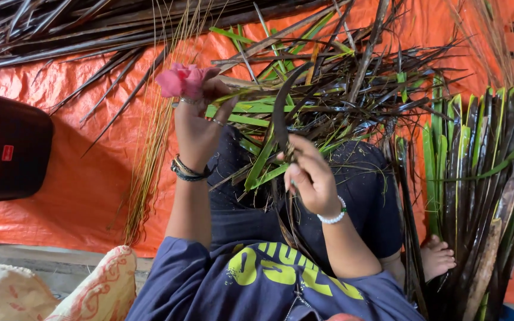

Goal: The person sits on an orange tarp and uses a curved knife to strip the green leaflets from palm fronds. They hold the frond with one hand and pull the blade along the stem to separate the leaflets, which fall onto the lap and tarp.

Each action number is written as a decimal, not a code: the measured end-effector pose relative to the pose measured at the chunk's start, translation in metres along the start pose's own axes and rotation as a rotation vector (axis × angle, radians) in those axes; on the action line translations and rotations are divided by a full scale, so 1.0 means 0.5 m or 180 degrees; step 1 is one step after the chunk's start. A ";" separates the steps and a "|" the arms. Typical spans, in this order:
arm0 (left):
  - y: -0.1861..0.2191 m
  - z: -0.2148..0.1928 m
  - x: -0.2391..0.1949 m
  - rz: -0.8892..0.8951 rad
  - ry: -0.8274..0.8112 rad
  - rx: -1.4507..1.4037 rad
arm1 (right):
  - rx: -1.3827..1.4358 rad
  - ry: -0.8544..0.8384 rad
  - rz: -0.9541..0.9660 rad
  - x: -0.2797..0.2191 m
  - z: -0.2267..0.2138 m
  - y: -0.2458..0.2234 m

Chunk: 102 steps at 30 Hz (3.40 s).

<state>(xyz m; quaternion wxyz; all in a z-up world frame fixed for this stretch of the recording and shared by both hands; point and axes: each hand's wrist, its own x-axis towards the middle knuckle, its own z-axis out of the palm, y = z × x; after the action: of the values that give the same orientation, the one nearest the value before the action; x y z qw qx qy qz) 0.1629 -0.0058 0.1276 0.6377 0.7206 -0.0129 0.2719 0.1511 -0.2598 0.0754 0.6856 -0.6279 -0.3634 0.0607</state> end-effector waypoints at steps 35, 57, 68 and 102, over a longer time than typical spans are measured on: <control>-0.124 0.064 -0.064 0.0200 -0.0553 0.0446 | 0.1486 0.0894 -0.0118 -0.033 -0.007 0.118; -0.136 0.121 -0.175 -0.1709 -0.1004 -0.0696 | 0.2425 0.0138 0.1556 -0.001 -0.017 0.075; -0.108 0.123 -0.166 -0.1304 -0.0680 -0.0105 | 0.2764 0.0581 0.1812 -0.019 -0.023 0.113; -0.142 0.093 -0.218 -0.2514 -0.0569 -0.0985 | 0.2556 -0.0175 0.2402 -0.020 -0.029 0.150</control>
<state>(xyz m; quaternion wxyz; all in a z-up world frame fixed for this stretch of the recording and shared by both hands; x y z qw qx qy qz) 0.1137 -0.0715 0.0164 0.7897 0.5868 0.1680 -0.0616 0.1804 -0.2616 0.0040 0.7921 -0.4019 -0.0792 0.4524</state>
